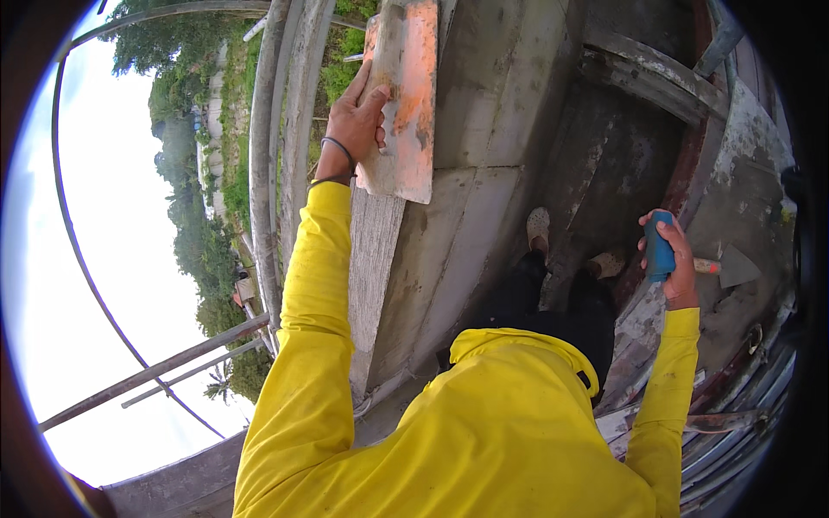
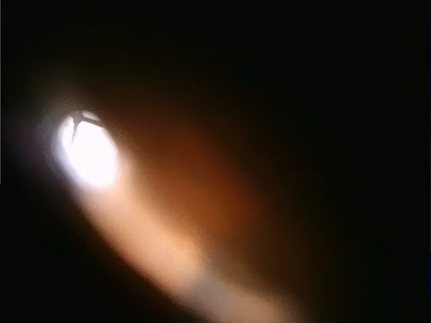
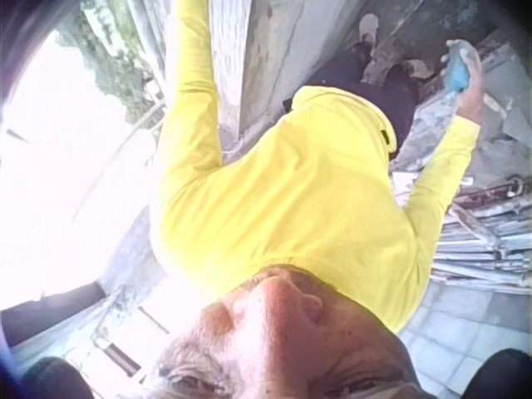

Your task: The person applies and smooths wet plaster onto a concrete beam using a trowel and a float. They repeatedly scrape, spread, and level the material along the beam's surface while standing on scaffolding.

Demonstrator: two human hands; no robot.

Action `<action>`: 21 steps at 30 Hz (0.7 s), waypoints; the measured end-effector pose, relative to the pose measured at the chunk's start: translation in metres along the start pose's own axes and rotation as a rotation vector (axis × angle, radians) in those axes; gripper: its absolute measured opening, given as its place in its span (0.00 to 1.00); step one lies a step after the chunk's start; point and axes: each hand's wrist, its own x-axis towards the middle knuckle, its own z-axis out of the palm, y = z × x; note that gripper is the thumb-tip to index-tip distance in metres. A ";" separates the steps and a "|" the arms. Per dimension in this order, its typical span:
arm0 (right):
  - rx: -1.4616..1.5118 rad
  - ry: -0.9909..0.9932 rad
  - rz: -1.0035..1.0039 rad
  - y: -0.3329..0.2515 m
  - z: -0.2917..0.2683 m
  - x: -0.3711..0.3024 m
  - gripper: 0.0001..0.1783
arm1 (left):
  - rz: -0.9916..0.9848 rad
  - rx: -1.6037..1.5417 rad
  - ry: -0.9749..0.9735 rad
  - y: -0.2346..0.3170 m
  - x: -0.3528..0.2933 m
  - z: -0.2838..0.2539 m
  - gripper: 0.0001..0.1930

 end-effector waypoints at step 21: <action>-0.130 -0.031 0.178 0.002 0.026 0.013 0.18 | 0.127 0.350 0.115 -0.073 -0.081 -0.024 0.34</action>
